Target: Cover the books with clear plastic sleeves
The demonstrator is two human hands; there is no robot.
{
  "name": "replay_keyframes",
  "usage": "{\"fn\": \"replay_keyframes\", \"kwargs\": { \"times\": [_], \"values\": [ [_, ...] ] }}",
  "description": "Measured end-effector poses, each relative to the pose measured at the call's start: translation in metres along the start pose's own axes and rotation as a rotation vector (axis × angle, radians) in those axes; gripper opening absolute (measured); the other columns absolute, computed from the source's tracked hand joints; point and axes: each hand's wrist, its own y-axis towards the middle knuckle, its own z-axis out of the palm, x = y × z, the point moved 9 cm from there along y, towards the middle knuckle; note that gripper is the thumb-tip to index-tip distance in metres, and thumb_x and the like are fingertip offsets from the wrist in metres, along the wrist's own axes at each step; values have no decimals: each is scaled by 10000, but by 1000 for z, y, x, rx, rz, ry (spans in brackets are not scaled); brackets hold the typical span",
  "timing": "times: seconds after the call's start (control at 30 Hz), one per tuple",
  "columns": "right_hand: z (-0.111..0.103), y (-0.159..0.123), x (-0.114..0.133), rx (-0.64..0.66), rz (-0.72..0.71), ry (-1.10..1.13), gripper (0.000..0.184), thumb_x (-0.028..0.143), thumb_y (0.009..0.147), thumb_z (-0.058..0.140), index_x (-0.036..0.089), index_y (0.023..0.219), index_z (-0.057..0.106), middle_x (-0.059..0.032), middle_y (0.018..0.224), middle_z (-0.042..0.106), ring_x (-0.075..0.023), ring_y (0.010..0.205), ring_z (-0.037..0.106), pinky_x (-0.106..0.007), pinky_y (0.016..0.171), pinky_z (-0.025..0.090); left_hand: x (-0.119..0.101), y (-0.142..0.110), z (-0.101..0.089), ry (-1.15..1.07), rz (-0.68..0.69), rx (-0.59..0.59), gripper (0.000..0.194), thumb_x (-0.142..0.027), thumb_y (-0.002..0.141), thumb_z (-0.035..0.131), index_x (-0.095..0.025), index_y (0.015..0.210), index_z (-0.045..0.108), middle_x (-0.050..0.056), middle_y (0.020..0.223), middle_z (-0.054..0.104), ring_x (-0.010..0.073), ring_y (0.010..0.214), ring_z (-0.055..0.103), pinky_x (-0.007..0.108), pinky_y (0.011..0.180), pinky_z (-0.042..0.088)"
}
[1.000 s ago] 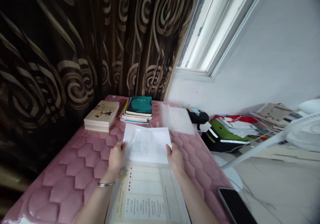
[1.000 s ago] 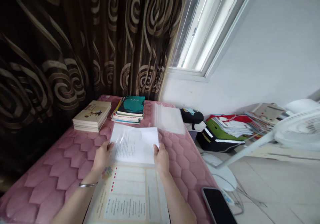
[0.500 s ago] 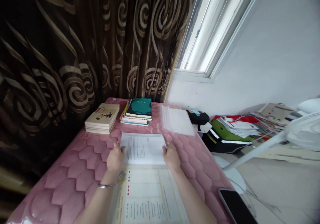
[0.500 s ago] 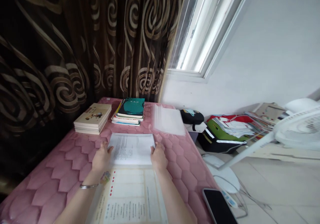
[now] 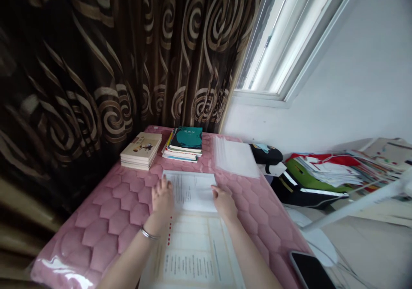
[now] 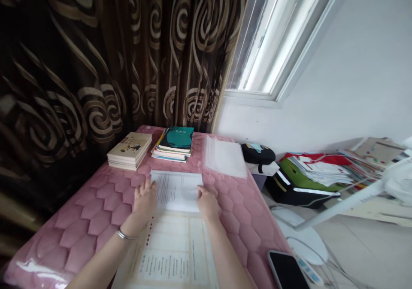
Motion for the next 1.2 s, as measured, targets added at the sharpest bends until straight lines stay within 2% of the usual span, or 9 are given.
{"fn": "replay_keyframes", "kwargs": {
  "times": [0.13, 0.27, 0.5, 0.6, 0.73, 0.9, 0.97, 1.07, 1.2],
  "values": [
    [-1, -1, 1, 5, 9, -15, 430, 236, 948, 346, 269, 1303, 587, -76, 1153, 699, -225, 1028, 662, -301, 830, 484, -57, -3, 24, -91, 237, 186, 555, -174, 923, 304, -211, 1474, 353, 55, 1593, 189, 275, 1456, 192, 558, 1169, 146],
    [-2, -2, 0, -5, 22, -34, 428, 246, 952, 341, 281, 1303, 583, -76, 1117, 711, -224, 1010, 666, -305, 822, 483, -77, 10, 35, -160, 290, 290, 584, -324, 945, 291, -176, 1509, 253, 54, 1599, 128, 264, 1475, 102, 570, 1173, 80],
    [-1, 0, -1, 0, 6, -37, 433, 238, 947, 338, 275, 1307, 577, -74, 1096, 707, -209, 1002, 659, -291, 816, 480, -62, 49, 43, -185, 287, 286, 673, -491, 945, 233, -151, 1522, 171, 64, 1602, 98, 259, 1478, 76, 599, 1159, 11],
    [-11, -3, 4, -74, -15, -129, 417, 234, 936, 369, 217, 1283, 599, -134, 1197, 645, -246, 1059, 620, -315, 806, 487, -58, 56, 48, -172, 279, 252, 678, -506, 942, 223, -164, 1525, 166, 69, 1601, 113, 268, 1477, 82, 602, 1158, 18],
    [-24, -9, 38, -230, -136, -271, 390, 233, 926, 405, 132, 1225, 634, -200, 1364, 504, -312, 1194, 513, -384, 925, 446, -59, 55, 50, -185, 285, 200, 678, -508, 936, 226, -169, 1522, 188, 58, 1596, 152, 270, 1473, 109, 606, 1158, 13],
    [20, 1, 111, -108, -470, -126, 453, 320, 975, 332, 173, 1352, 535, -118, 1427, 488, -244, 1331, 395, -387, 1106, 294, -58, 53, 53, -158, 303, 190, 601, -312, 930, 251, -179, 1515, 220, 50, 1594, 163, 249, 1474, 114, 602, 1160, 16],
    [43, 12, 125, 2, -502, -82, 507, 357, 995, 249, 180, 1438, 422, -86, 1505, 397, -234, 1408, 288, -432, 1145, 216, -58, 52, 55, -145, 328, 206, 603, -264, 917, 264, -173, 1512, 228, 57, 1596, 155, 253, 1475, 102, 604, 1159, 22],
    [63, 29, 120, 117, -426, -75, 612, 454, 996, 163, 125, 1496, 287, -95, 1562, 267, -235, 1457, 163, -451, 1171, 119, -59, 53, 54, -175, 325, 209, 607, -291, 916, 277, -180, 1511, 230, 54, 1593, 172, 262, 1473, 115, 614, 1155, 33],
    [59, 42, 91, 96, -336, -175, 698, 507, 985, 153, 40, 1496, 238, -143, 1577, 187, -231, 1470, 91, -389, 1177, 58, -57, 55, 53, -215, 279, 198, 603, -328, 920, 257, -193, 1508, 247, 33, 1584, 208, 247, 1467, 152, 602, 1161, 24]
  ]
}}
